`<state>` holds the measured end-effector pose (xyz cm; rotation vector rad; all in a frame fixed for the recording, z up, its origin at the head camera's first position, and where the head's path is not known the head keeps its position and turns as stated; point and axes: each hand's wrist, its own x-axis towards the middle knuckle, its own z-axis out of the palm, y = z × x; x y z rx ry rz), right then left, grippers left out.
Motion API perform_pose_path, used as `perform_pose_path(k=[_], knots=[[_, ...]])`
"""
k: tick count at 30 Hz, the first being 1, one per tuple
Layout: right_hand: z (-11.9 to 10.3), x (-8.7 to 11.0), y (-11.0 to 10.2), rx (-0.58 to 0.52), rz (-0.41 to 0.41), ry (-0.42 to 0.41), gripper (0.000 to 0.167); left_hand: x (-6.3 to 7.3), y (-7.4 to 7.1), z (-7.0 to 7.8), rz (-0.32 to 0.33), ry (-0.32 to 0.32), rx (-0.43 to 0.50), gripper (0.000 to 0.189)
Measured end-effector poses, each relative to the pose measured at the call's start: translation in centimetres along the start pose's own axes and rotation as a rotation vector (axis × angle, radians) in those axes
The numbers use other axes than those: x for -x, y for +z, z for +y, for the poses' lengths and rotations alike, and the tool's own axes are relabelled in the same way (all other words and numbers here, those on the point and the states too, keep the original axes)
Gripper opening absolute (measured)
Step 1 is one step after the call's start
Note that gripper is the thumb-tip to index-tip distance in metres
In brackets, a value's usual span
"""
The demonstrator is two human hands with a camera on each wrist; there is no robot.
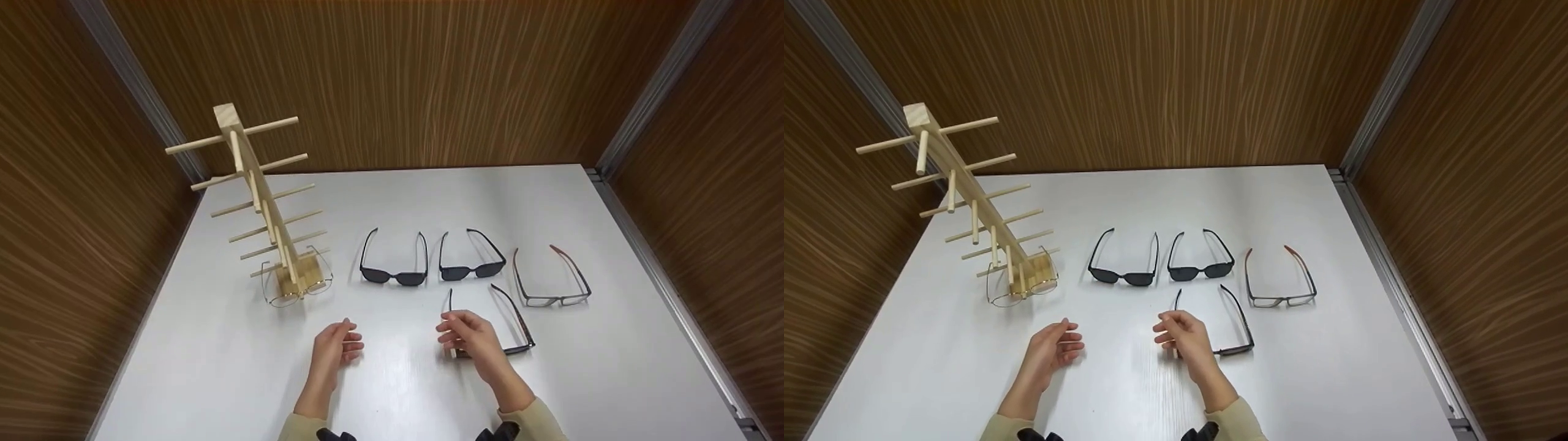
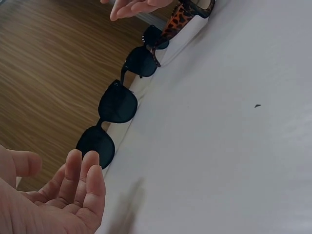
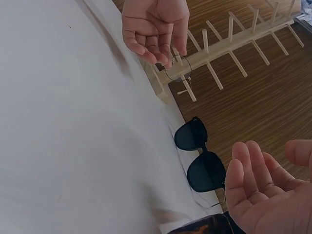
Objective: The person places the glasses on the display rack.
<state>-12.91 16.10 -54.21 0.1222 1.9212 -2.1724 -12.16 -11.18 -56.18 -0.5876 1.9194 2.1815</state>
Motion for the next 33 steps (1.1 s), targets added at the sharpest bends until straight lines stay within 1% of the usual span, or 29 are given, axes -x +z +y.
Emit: perform_pose_path(k=[5, 11, 14, 17, 22, 33], knots=[[-0.3, 0.1, -1.2, -0.046, 0.047, -0.008, 0.036, -0.1, 1.0, 0.0, -0.023, 0.006, -0.005, 0.041], [-0.6, 0.5, -2.6, -0.081, 0.135, 0.004, 0.032, -0.4, 2.1, -0.1, -0.053, 0.019, -0.002, 0.039], [-0.6, 0.6, -3.4, -0.09, 0.169, 0.011, 0.031, -0.4, 2.6, 0.0, -0.062, 0.014, -0.01, 0.039], [-0.6, 0.8, -4.1, -0.085, 0.196, 0.001, 0.03, -0.4, 3.2, 0.2, -0.07, 0.02, -0.023, 0.038], [-0.5, 1.0, -5.3, -0.073, 0.239, -0.003, 0.031, -0.4, 4.3, 0.6, -0.1, 0.041, -0.026, 0.036], [-1.2, 2.0, -7.6, -0.063, 0.303, 0.023, 0.04, -0.1, 7.0, 0.4, -0.171, 0.031, -0.048, 0.035]])
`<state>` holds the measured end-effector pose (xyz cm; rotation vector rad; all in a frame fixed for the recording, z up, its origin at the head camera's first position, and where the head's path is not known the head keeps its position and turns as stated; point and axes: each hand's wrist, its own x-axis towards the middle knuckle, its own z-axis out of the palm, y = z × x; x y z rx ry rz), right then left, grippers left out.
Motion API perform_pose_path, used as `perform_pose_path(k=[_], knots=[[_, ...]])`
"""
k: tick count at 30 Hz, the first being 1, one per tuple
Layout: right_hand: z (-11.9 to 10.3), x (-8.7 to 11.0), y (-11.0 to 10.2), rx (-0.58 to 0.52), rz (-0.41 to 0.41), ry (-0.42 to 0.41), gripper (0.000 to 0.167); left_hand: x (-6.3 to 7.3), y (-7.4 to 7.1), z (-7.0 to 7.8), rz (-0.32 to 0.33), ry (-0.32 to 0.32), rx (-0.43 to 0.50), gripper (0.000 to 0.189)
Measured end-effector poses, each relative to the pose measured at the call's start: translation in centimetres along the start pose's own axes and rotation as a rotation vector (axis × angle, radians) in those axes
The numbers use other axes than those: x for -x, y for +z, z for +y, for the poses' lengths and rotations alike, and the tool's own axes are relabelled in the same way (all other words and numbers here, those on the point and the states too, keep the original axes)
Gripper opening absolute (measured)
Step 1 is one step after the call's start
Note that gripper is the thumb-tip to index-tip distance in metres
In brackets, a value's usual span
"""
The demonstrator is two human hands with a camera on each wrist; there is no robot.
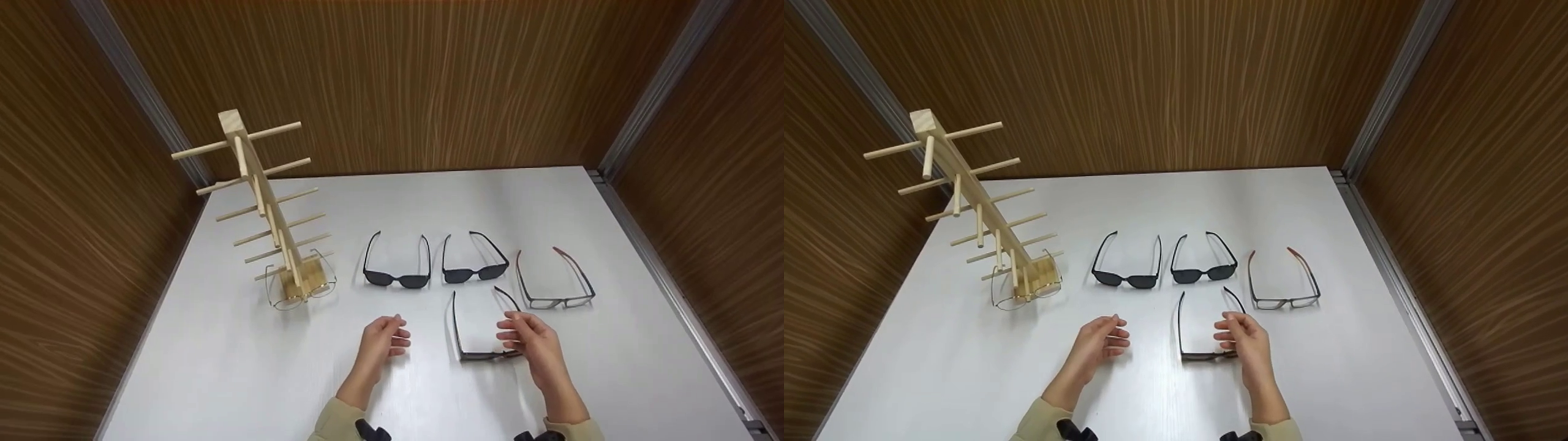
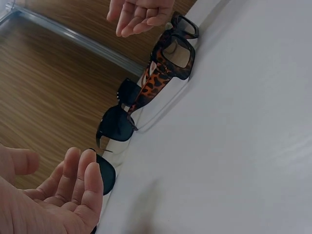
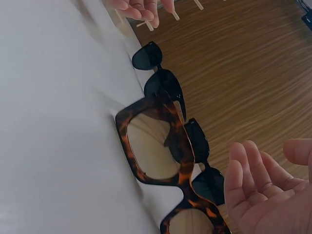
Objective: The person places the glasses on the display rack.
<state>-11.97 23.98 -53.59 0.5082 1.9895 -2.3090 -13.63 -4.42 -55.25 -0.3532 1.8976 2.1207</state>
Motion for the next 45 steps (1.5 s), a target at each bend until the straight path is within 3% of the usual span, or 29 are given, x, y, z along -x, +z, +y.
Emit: perform_pose_path(k=[10, 16, 23, 28, 35, 45], knots=[[-0.8, 0.3, -2.3, -0.012, 0.045, -0.009, 0.044, 0.1, 2.3, -0.4, -0.03, 0.017, -0.022, 0.034], [-1.3, 0.7, -4.0, -0.019, 0.091, -0.002, 0.037, -0.1, 3.6, -0.8, -0.057, 0.0, -0.036, 0.034], [-1.6, 0.8, -5.7, -0.047, 0.166, 0.012, 0.032, -0.2, 4.5, -1.4, -0.102, -0.006, -0.082, 0.036], [-1.2, 0.3, -6.3, 0.006, 0.206, 0.037, 0.032, -0.3, 5.0, -1.9, -0.12, -0.02, -0.092, 0.035], [0.3, -0.3, -6.5, 0.17, 0.193, 0.083, 0.045, -0.4, 5.3, -2.5, -0.121, -0.059, -0.128, 0.032], [1.2, -0.4, -6.3, 0.172, 0.111, 0.179, 0.049, -0.3, 6.1, -2.9, -0.16, -0.097, -0.116, 0.025]])
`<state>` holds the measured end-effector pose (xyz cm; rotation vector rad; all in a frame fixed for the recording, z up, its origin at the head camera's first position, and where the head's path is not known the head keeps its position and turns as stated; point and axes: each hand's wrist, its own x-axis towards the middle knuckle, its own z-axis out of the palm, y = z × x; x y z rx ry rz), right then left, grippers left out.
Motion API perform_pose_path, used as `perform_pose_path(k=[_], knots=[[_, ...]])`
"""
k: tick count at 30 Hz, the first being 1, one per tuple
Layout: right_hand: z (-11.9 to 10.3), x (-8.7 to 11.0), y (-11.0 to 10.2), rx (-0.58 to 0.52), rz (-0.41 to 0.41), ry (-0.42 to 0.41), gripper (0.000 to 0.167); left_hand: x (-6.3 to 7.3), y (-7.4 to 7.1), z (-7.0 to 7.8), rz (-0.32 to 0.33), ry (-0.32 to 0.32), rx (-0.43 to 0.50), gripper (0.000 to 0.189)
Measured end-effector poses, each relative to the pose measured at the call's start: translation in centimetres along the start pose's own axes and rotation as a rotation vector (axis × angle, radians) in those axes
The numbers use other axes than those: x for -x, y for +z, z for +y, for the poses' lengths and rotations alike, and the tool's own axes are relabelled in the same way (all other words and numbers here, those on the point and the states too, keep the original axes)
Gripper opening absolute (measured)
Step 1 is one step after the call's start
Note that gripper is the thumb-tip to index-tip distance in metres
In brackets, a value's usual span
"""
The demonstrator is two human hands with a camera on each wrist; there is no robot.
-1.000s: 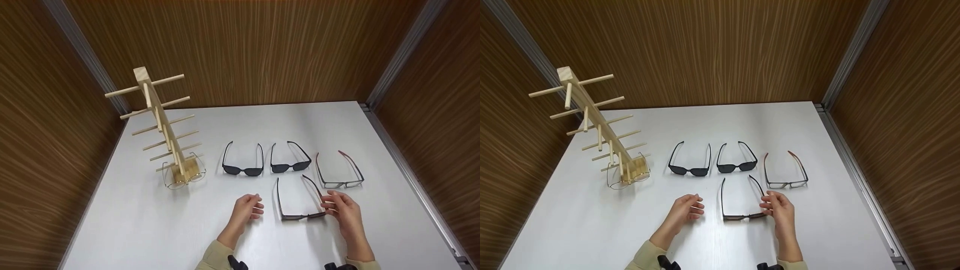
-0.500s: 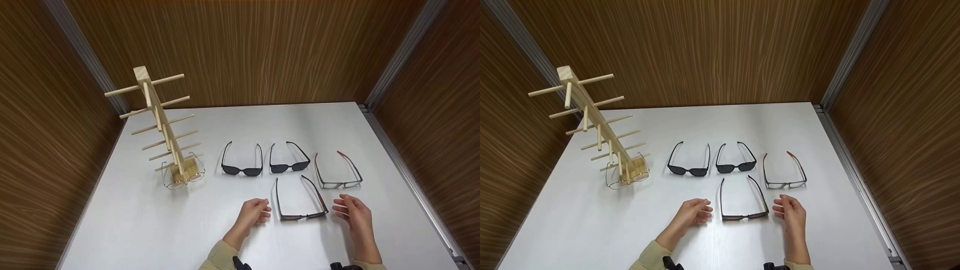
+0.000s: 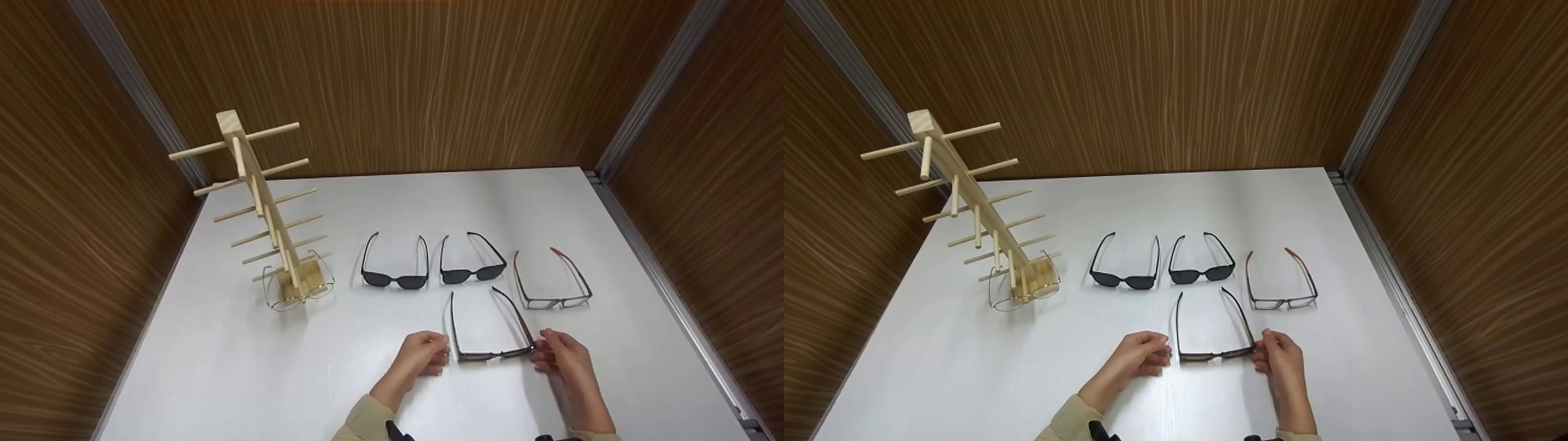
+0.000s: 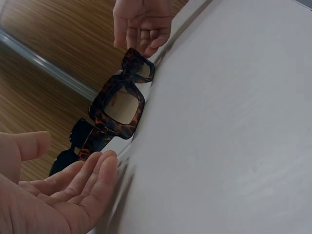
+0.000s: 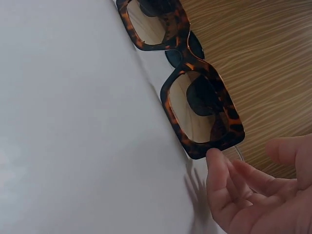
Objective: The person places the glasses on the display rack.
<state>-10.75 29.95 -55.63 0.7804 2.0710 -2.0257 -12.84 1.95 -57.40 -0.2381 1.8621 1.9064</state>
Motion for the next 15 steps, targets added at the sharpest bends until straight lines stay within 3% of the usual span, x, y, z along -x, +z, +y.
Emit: perform_pose_path(k=[15], knots=[[0.8, -0.4, 0.8, -0.021, -0.027, 0.012, 0.046, -0.4, 1.6, -0.3, -0.037, -0.047, -0.061, 0.027]])
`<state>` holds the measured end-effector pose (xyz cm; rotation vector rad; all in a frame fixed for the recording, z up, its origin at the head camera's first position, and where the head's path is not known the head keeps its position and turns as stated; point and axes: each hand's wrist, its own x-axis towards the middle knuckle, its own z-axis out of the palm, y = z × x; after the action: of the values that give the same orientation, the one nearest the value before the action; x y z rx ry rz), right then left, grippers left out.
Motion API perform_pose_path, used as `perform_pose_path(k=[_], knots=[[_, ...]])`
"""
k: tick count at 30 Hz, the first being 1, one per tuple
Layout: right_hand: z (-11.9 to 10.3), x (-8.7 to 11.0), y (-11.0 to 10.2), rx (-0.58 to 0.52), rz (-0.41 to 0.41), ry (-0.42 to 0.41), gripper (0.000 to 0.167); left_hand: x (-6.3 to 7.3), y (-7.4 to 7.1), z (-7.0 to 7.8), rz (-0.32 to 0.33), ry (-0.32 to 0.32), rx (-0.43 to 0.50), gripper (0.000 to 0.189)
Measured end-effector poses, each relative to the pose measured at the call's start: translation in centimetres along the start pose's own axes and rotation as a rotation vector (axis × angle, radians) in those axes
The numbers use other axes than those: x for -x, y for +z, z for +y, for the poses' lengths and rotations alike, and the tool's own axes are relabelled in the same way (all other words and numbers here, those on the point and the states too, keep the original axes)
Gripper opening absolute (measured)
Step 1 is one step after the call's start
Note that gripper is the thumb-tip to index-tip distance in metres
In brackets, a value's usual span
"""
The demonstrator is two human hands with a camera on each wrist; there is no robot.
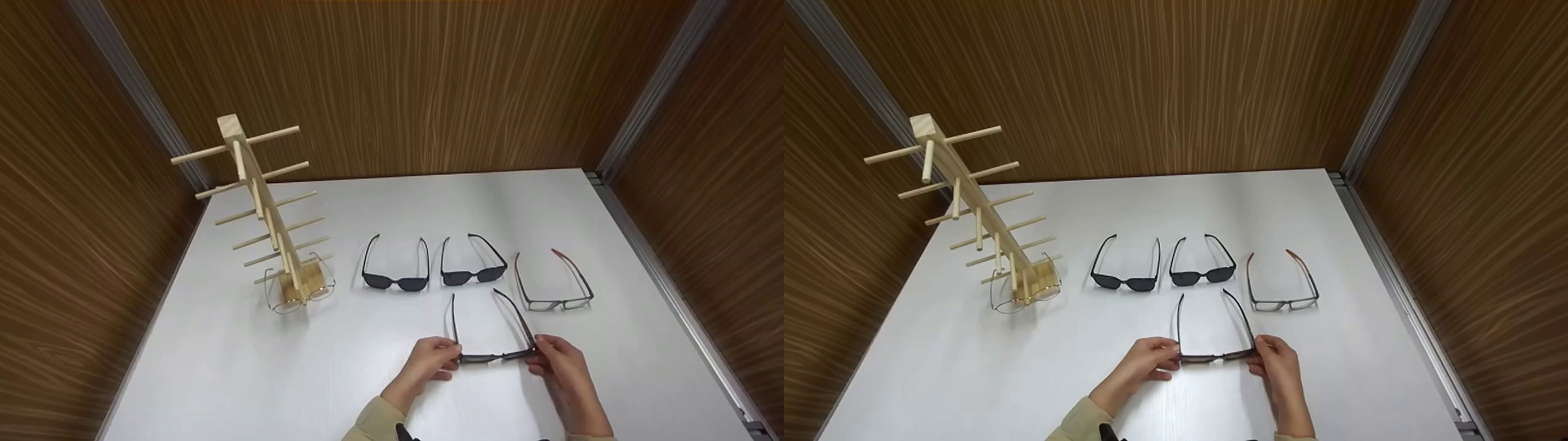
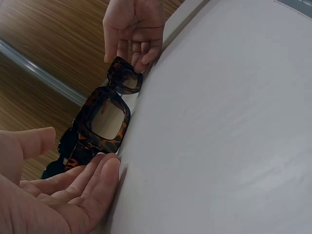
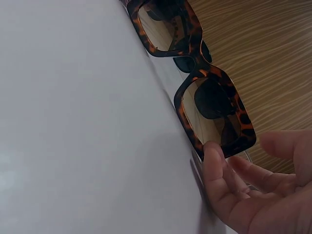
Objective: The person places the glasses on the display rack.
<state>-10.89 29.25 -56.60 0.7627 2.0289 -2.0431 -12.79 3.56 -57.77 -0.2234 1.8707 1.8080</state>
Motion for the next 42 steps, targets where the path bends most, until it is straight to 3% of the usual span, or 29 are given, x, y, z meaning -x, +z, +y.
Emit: perform_pose_path(k=[5, 10, 21, 30, 35, 42], knots=[[0.2, 0.0, 0.0, 0.022, -0.007, -0.022, 0.046, -0.1, 0.3, -0.1, 0.025, 0.018, -0.036, 0.032], [0.3, 0.0, 0.0, 0.028, -0.003, -0.05, 0.048, -0.1, 0.4, -0.2, 0.04, 0.08, -0.053, 0.036], [-0.1, 0.3, 0.3, 0.108, 0.014, -0.056, 0.05, 0.2, 0.1, 0.0, 0.052, 0.104, -0.041, 0.039], [-0.9, 1.1, 1.2, 0.123, 0.012, -0.083, 0.049, 0.6, -0.6, 0.5, 0.067, 0.16, 0.009, 0.037], [-1.0, 1.2, 1.5, 0.166, 0.012, -0.131, 0.052, 0.9, -1.1, 0.8, 0.082, 0.167, -0.013, 0.038], [-1.1, 1.2, 2.0, 0.162, -0.003, -0.129, 0.054, 1.4, -1.6, 0.9, 0.097, 0.151, -0.02, 0.042]])
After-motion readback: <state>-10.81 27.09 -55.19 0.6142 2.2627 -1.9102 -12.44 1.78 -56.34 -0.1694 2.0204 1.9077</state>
